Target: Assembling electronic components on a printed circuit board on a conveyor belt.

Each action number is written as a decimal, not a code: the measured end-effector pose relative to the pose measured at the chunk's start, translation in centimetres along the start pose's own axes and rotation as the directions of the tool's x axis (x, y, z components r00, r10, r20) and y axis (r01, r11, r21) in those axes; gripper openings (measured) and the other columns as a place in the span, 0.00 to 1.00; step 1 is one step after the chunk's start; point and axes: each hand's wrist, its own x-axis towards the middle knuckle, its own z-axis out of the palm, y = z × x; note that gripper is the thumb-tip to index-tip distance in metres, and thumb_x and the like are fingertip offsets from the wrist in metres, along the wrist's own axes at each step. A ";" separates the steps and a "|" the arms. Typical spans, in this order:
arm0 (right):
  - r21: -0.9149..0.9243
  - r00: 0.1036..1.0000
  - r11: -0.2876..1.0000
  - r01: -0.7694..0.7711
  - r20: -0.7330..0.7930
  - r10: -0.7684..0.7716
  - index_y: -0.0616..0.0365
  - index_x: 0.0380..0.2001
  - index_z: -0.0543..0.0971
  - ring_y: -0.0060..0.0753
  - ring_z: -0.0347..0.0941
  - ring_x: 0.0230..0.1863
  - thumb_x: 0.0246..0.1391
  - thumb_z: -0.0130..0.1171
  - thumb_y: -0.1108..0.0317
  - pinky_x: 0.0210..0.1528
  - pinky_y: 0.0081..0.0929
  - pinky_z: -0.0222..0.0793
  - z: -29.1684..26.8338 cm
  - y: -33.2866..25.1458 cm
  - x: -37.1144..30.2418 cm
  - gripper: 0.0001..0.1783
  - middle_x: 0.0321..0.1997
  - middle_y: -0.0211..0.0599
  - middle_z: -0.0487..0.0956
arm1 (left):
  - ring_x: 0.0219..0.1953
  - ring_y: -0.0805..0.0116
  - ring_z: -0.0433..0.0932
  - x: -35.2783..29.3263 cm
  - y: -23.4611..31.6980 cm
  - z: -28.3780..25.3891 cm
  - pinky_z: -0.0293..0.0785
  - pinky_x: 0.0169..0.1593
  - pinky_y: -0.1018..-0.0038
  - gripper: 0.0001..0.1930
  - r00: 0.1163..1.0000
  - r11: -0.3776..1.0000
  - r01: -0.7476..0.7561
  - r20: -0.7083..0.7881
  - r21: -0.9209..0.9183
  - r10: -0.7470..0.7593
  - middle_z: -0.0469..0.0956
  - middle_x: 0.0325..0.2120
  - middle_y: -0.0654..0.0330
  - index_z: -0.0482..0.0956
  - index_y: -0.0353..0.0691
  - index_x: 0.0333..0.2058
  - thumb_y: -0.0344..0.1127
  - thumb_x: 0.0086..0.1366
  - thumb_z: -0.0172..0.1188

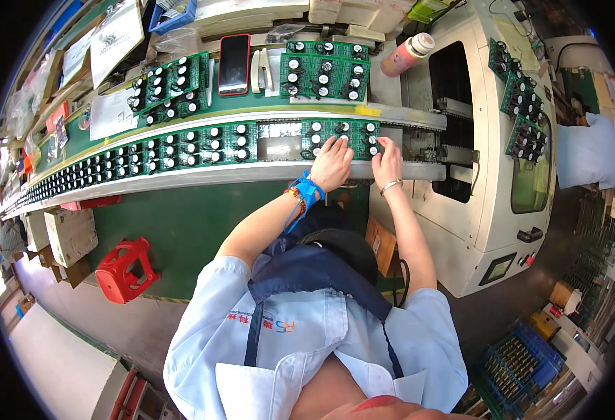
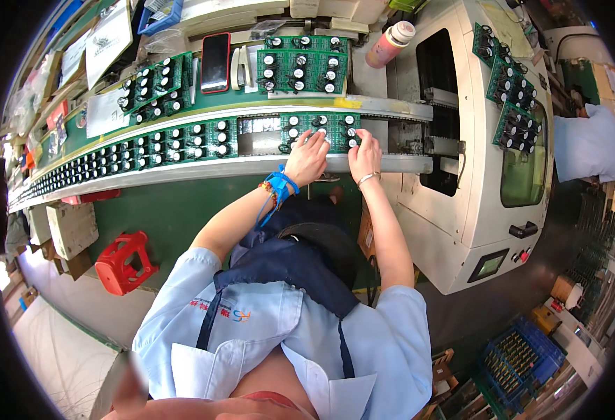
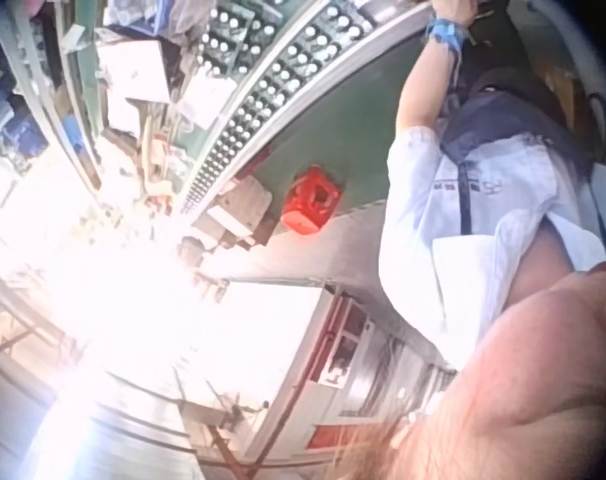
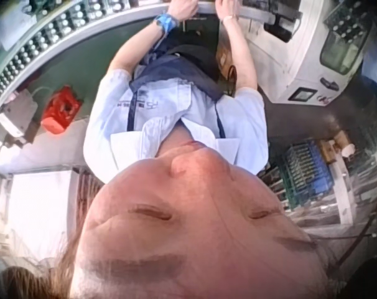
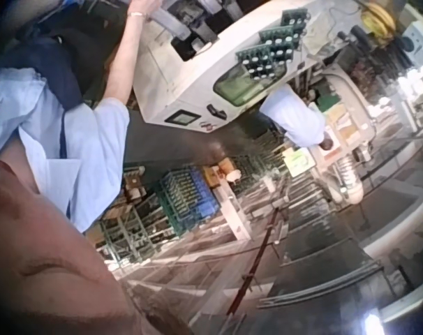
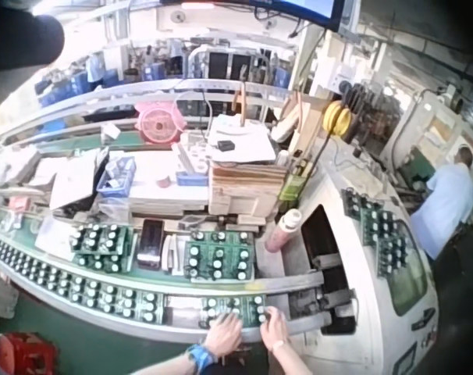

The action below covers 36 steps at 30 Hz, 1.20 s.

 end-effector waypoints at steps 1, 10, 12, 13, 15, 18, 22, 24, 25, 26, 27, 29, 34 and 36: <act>0.016 1.000 1.000 -0.005 -0.022 0.005 0.57 0.40 0.64 0.41 0.65 0.44 0.41 0.45 0.76 0.45 0.37 0.58 0.0 0.2 0.0 0.18 0.43 0.37 0.73 | 0.47 0.56 0.65 0.3 0.0 0.2 0.53 0.55 0.63 0.16 0.999 0.998 -0.037 -0.025 0.057 0.038 0.67 0.43 0.46 0.67 0.34 0.34 0.36 0.46 0.54; -0.216 0.988 0.972 0.094 0.139 -0.065 0.59 0.41 0.65 0.39 0.66 0.42 0.37 0.49 0.76 0.44 0.34 0.59 -0.7 -0.2 -2.4 0.21 0.35 0.38 0.74 | 0.42 0.57 0.68 1.3 0.0 1.1 0.58 0.50 0.67 0.14 0.994 0.995 -0.077 -0.070 0.068 0.082 0.69 0.39 0.47 0.67 0.36 0.30 0.35 0.44 0.55; -0.241 0.987 0.967 0.083 0.155 -0.047 0.57 0.41 0.65 0.39 0.67 0.43 0.36 0.48 0.78 0.45 0.34 0.59 -0.7 -0.4 -2.4 0.22 0.40 0.37 0.73 | 0.42 0.58 0.68 1.3 0.1 1.3 0.59 0.50 0.67 0.14 0.991 0.995 -0.080 -0.107 0.063 0.086 0.69 0.39 0.47 0.67 0.36 0.30 0.35 0.44 0.55; -0.233 0.986 0.971 0.055 0.164 -0.017 0.57 0.41 0.66 0.39 0.67 0.42 0.36 0.49 0.78 0.45 0.34 0.59 -0.8 -0.4 -2.2 0.22 0.40 0.38 0.73 | 0.43 0.59 0.68 1.4 0.2 1.3 0.59 0.50 0.67 0.13 0.992 0.996 -0.070 -0.100 0.055 0.075 0.69 0.39 0.48 0.67 0.36 0.30 0.34 0.44 0.55; -0.228 0.985 0.973 0.028 0.172 0.012 0.57 0.41 0.66 0.38 0.67 0.42 0.36 0.49 0.78 0.45 0.34 0.59 -1.0 -0.4 -2.0 0.22 0.39 0.38 0.73 | 0.44 0.59 0.67 1.5 0.3 1.1 0.59 0.50 0.67 0.14 0.996 0.998 -0.059 -0.059 0.038 0.061 0.68 0.41 0.48 0.68 0.36 0.32 0.32 0.44 0.54; -0.261 0.979 0.964 0.039 0.201 0.015 0.57 0.40 0.66 0.39 0.67 0.42 0.36 0.49 0.77 0.44 0.34 0.59 -1.6 -0.4 -1.7 0.21 0.39 0.38 0.73 | 0.44 0.58 0.67 1.4 0.3 -0.1 0.60 0.49 0.67 0.15 0.979 0.996 -0.072 -0.192 -0.043 0.063 0.68 0.41 0.49 0.68 0.35 0.34 0.30 0.44 0.54; -0.209 0.986 0.974 0.086 0.156 -0.053 0.57 0.41 0.64 0.39 0.67 0.40 0.37 0.50 0.75 0.45 0.37 0.56 -2.6 0.1 0.0 0.21 0.35 0.39 0.73 | 0.42 0.58 0.67 -0.9 -0.4 -2.4 0.61 0.47 0.65 0.15 0.968 0.959 0.015 -0.236 -0.283 -0.085 0.69 0.40 0.52 0.68 0.36 0.35 0.27 0.45 0.52; -0.168 0.993 0.983 0.072 0.102 -0.056 0.57 0.41 0.64 0.39 0.66 0.42 0.38 0.49 0.74 0.46 0.37 0.55 -2.6 0.5 1.4 0.21 0.36 0.39 0.73 | 0.40 0.56 0.68 -2.0 -1.1 -2.8 0.62 0.44 0.64 0.14 0.936 0.945 0.160 -0.259 -0.286 -0.238 0.70 0.38 0.52 0.68 0.36 0.35 0.27 0.46 0.52; -0.139 0.992 0.984 0.116 0.063 -0.108 0.57 0.41 0.63 0.38 0.66 0.43 0.38 0.49 0.73 0.47 0.37 0.55 -2.5 0.7 2.4 0.21 0.38 0.39 0.73 | 0.39 0.56 0.68 -2.5 -1.5 -2.6 0.62 0.43 0.64 0.13 0.903 0.925 0.210 -0.299 -0.316 -0.307 0.70 0.37 0.53 0.68 0.36 0.35 0.27 0.47 0.51; -0.110 0.987 0.981 0.160 0.022 -0.158 0.57 0.40 0.63 0.38 0.66 0.44 0.38 0.49 0.73 0.47 0.36 0.55 -2.4 0.9 3.2 0.21 0.40 0.38 0.73 | 0.38 0.55 0.68 -2.9 -1.8 -2.4 0.62 0.41 0.64 0.13 0.864 0.902 0.256 -0.336 -0.348 -0.375 0.71 0.36 0.53 0.68 0.36 0.35 0.27 0.48 0.51; -0.104 0.985 0.981 0.166 0.054 -0.161 0.57 0.39 0.63 0.37 0.66 0.45 0.38 0.50 0.73 0.48 0.35 0.54 -2.3 0.8 3.8 0.20 0.41 0.37 0.73 | 0.38 0.55 0.67 -3.2 -1.9 -2.5 0.63 0.40 0.64 0.12 0.836 0.864 0.355 -0.292 -0.356 -0.464 0.71 0.34 0.53 0.68 0.36 0.36 0.28 0.50 0.50; -0.114 0.984 0.983 0.143 0.120 -0.129 0.57 0.39 0.63 0.36 0.66 0.45 0.38 0.50 0.73 0.48 0.35 0.54 -1.8 1.7 4.2 0.19 0.40 0.36 0.74 | 0.38 0.55 0.68 -3.5 -2.0 -2.0 0.63 0.40 0.64 0.11 0.787 0.825 0.425 -0.298 -0.373 -0.541 0.72 0.33 0.54 0.68 0.37 0.36 0.28 0.51 0.49; -0.223 0.961 0.959 0.174 0.252 -0.116 0.56 0.37 0.65 0.35 0.66 0.44 0.38 0.50 0.71 0.49 0.35 0.53 -2.2 1.4 5.5 0.17 0.36 0.35 0.74 | 0.37 0.53 0.69 -4.2 -2.5 1.2 0.63 0.40 0.61 0.11 0.620 0.670 0.559 -0.291 -0.489 -0.729 0.74 0.30 0.54 0.67 0.37 0.37 0.30 0.53 0.49; -0.163 0.952 0.955 0.249 0.221 -0.211 0.57 0.37 0.65 0.35 0.65 0.45 0.38 0.50 0.71 0.49 0.36 0.52 -2.7 0.2 5.3 0.17 0.36 0.35 0.74 | 0.36 0.52 0.70 -4.2 -2.4 2.3 0.64 0.39 0.59 0.11 0.598 0.641 0.572 -0.275 -0.511 -0.753 0.74 0.29 0.55 0.67 0.38 0.37 0.33 0.54 0.48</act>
